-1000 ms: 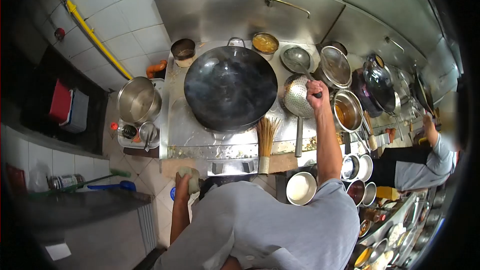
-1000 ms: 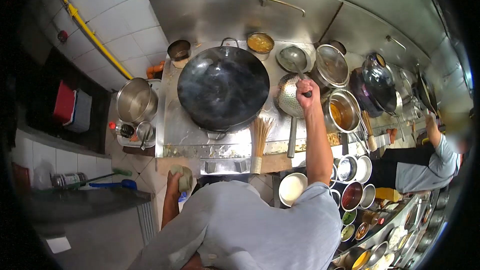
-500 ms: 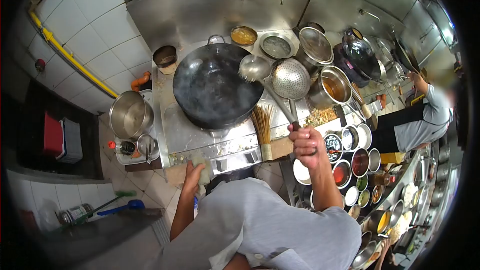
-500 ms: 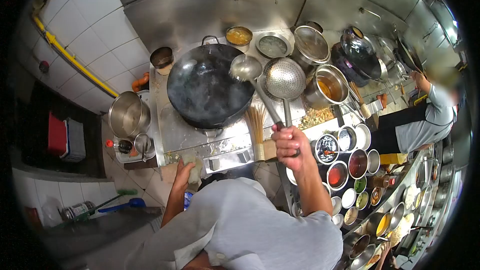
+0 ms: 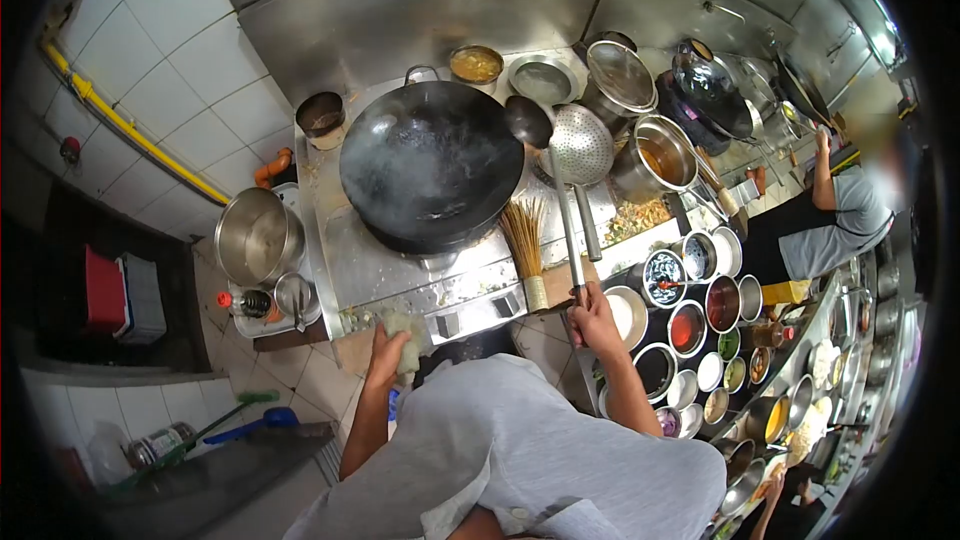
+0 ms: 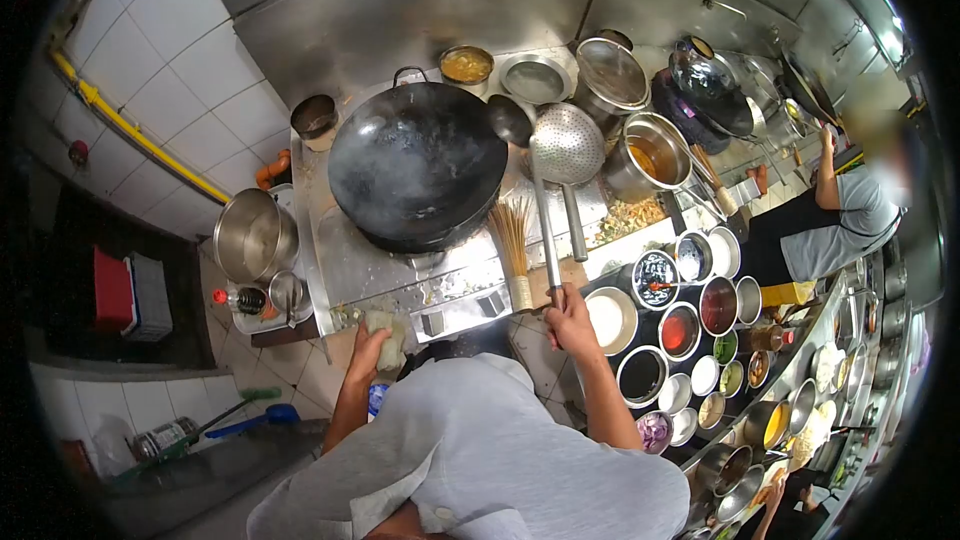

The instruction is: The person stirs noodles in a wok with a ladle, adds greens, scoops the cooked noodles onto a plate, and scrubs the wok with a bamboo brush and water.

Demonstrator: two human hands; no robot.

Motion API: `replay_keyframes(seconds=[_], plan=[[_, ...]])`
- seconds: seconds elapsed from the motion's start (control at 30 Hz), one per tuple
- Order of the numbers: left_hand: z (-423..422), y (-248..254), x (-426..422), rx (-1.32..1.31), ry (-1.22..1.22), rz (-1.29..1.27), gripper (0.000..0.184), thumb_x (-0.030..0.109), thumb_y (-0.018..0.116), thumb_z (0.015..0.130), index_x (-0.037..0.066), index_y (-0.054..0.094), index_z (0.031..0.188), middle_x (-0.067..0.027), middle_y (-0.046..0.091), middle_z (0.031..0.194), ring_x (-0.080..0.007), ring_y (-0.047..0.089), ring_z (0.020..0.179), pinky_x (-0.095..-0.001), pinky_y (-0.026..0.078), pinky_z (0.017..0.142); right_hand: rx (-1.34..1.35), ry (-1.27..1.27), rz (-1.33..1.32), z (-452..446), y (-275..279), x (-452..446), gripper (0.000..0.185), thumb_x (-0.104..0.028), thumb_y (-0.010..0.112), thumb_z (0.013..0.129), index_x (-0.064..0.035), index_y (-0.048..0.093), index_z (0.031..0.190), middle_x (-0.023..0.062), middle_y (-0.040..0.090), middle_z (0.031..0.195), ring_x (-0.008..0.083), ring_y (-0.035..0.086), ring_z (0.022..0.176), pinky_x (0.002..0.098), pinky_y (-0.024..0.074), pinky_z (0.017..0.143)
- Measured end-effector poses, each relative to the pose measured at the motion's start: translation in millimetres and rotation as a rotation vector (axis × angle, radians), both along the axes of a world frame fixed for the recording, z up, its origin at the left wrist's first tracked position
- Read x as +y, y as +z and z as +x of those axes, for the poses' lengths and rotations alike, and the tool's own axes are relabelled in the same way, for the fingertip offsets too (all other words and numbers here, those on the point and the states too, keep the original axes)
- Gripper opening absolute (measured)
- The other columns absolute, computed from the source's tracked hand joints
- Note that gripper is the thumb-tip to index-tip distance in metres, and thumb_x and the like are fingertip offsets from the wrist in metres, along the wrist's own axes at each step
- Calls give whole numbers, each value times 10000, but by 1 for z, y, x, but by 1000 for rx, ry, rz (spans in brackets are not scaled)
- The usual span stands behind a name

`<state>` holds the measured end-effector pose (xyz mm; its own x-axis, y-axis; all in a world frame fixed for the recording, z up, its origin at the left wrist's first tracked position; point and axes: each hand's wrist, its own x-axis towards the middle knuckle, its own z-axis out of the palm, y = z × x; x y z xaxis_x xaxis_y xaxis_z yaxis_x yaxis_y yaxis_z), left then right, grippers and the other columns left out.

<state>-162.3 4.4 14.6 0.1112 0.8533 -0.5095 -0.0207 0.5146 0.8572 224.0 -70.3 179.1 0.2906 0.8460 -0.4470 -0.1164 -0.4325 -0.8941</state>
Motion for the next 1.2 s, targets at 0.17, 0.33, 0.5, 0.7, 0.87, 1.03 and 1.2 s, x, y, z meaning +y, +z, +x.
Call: replay_keyframes(seconds=[0.17,0.33,0.5,0.7,0.87,1.03,1.2], plan=[[1,10,-5,-6,51,-48,499,134,640,816,-19,450,1251,-150,582,1125,-246,613,987,-355,531,809,-790,-32,-24,7,-100,-6,347,-58,548,824,11,418,1138,217,606,768,422,610,702,496,489,669],[-1,8,-7,13,64,-49,498,134,646,815,-20,445,1243,-150,582,1112,-252,615,980,-361,541,789,-936,-32,-201,9,-162,-11,380,-140,610,852,19,456,1160,275,615,853,468,610,804,543,484,732],[-5,7,-6,10,109,-51,489,121,648,810,-17,448,1235,-149,580,1120,-249,616,978,-362,541,794,-1234,-32,-200,-9,-173,0,619,-321,632,881,-6,394,1358,219,511,1154,417,517,1100,553,453,863],[0,16,-4,25,135,-88,490,127,656,814,-1,452,1240,-130,588,1095,-234,613,954,-353,531,791,-985,305,-372,-21,-195,45,820,-298,677,834,-49,235,1478,311,519,1212,501,568,1068,532,465,906],[-11,5,-18,4,232,17,463,144,659,816,7,476,1219,-111,590,1064,-209,600,927,-344,516,781,-660,190,-167,-20,-182,42,847,-214,633,824,-23,172,1508,313,454,1385,411,585,1134,490,457,956],[-24,15,-36,81,358,0,443,169,659,801,11,487,1178,-111,583,1047,-207,598,908,-344,518,754,-549,9,307,-16,-81,60,813,-115,616,748,1,277,1478,251,555,1282,375,621,1064,425,506,885],[-32,17,-48,164,450,-35,406,162,646,800,7,487,1140,-122,574,1037,-217,597,903,-347,520,734,-913,663,202,-8,63,191,619,-248,626,745,-33,550,1321,279,674,1037,388,665,996,445,516,896]])
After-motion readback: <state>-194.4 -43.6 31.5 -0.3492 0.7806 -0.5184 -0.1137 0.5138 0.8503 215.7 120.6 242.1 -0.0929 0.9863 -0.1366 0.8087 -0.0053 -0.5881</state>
